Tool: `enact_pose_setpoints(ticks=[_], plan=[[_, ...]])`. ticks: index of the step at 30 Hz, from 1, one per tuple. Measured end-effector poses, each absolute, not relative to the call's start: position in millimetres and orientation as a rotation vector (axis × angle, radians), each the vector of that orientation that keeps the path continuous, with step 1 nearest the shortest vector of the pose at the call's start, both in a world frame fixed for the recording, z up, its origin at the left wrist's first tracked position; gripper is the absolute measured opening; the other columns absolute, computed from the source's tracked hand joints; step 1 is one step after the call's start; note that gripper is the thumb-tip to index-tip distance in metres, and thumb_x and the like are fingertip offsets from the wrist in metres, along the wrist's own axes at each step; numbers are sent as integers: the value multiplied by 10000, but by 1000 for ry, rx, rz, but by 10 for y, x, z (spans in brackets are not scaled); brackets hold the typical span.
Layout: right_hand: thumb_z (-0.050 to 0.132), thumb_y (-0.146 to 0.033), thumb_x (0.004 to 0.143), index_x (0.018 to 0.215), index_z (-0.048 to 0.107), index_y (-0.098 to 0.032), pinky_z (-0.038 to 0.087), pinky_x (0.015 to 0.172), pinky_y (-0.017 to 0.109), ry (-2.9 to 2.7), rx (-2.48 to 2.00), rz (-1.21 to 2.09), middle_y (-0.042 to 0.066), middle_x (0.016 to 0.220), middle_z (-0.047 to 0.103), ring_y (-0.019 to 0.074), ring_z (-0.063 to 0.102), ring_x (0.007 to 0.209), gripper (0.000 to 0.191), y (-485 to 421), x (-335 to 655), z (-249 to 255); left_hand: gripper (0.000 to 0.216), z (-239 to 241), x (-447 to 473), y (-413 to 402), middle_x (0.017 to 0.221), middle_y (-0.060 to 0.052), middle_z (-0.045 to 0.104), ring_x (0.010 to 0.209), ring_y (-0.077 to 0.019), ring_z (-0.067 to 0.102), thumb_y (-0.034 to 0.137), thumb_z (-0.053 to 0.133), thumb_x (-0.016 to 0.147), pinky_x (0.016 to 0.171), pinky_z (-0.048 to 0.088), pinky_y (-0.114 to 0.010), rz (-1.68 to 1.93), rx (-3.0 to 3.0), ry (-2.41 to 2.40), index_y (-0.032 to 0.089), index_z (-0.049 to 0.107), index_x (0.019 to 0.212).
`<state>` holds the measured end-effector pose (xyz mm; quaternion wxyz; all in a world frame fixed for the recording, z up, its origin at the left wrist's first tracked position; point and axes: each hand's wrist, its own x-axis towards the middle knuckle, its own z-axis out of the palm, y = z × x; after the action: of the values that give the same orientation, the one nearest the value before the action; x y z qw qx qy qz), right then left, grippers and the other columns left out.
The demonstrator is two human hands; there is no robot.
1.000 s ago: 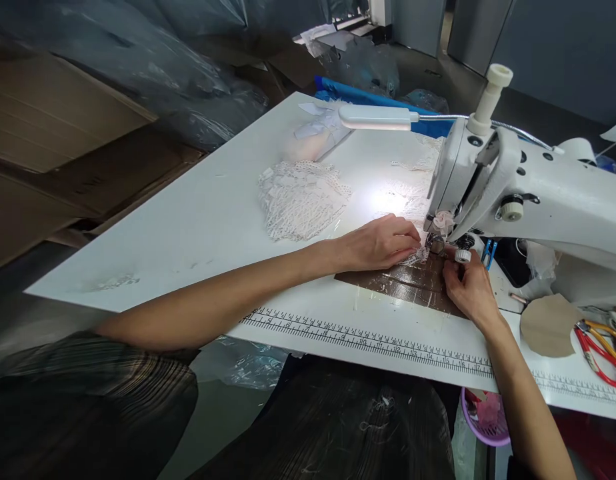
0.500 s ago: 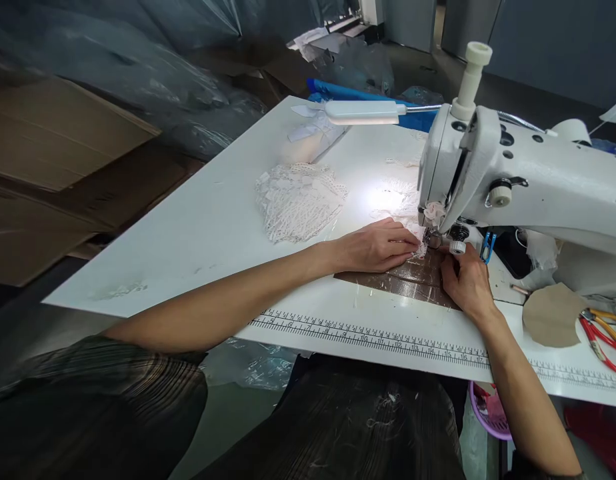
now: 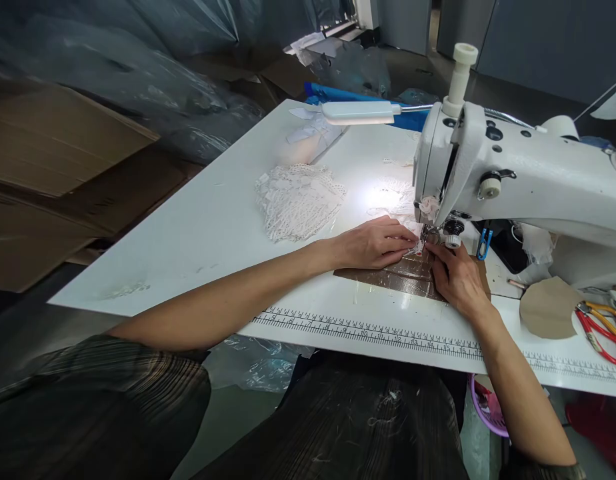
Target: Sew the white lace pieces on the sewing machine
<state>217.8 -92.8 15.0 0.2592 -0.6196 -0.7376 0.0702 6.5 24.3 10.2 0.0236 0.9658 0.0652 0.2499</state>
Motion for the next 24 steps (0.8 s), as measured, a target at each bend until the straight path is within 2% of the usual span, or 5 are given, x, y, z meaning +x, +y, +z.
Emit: enact_pose_setpoints(ticks=[9, 15, 20, 24], plan=[[429, -264, 941, 1217, 711, -283, 562, 768, 346, -2120, -1682, 101, 86, 1018, 609, 192, 630, 873, 395, -933, 2178, 155, 283, 144, 81, 206, 1088, -95, 727, 883, -176, 660, 197, 444, 999, 808, 535, -344, 716, 3039, 224, 161, 725, 1015], [454, -255, 929, 1237, 698, -327, 555, 672, 315, -2266, -1683, 7, 84, 1067, 611, 191, 607, 862, 400, -933, 2170, 187, 284, 160, 88, 184, 1132, -83, 722, 925, -180, 645, 160, 464, 959, 838, 485, -364, 601, 3061, 296, 200, 729, 1054], [446, -243, 927, 1226, 704, -317, 556, 667, 308, -2270, -1698, -12, 81, 1054, 613, 187, 615, 848, 402, -930, 2139, 218, 270, 153, 96, 166, 1120, -48, 735, 868, -175, 636, 192, 463, 979, 809, 412, -360, 659, 3094, 300, 201, 733, 974], [449, -242, 925, 1205, 714, -293, 546, 658, 315, -2256, -1705, -29, 87, 1043, 609, 191, 622, 831, 388, -946, 2095, 239, 287, 146, 93, 159, 1093, -29, 742, 880, -180, 640, 204, 447, 985, 883, 370, -390, 711, 3104, 303, 202, 730, 937]])
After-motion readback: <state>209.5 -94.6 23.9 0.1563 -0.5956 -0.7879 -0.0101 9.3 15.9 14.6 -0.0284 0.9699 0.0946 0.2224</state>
